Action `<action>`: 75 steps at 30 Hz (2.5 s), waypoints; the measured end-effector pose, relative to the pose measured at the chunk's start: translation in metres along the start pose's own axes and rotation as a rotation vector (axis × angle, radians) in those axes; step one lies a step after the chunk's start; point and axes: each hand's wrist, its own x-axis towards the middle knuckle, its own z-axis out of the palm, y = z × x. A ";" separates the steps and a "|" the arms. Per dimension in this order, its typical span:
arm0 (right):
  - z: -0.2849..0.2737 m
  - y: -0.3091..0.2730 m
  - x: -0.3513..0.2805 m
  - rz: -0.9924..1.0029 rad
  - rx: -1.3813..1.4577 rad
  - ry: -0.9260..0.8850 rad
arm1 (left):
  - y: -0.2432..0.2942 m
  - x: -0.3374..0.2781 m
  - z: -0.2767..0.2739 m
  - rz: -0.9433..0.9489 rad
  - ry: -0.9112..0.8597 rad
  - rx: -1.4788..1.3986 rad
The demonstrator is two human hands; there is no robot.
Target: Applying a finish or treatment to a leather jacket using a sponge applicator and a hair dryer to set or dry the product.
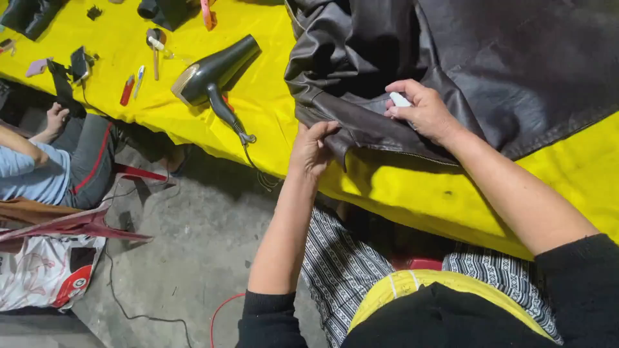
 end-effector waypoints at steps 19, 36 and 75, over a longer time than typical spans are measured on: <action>0.016 -0.033 -0.004 0.063 -0.045 0.035 | 0.015 -0.020 -0.030 0.048 0.119 0.523; 0.063 -0.054 0.005 -0.187 -0.672 -0.375 | 0.014 -0.028 -0.038 0.316 -0.092 0.681; 0.008 0.004 0.062 -0.185 -0.787 0.022 | 0.012 -0.024 -0.032 0.320 -0.089 0.876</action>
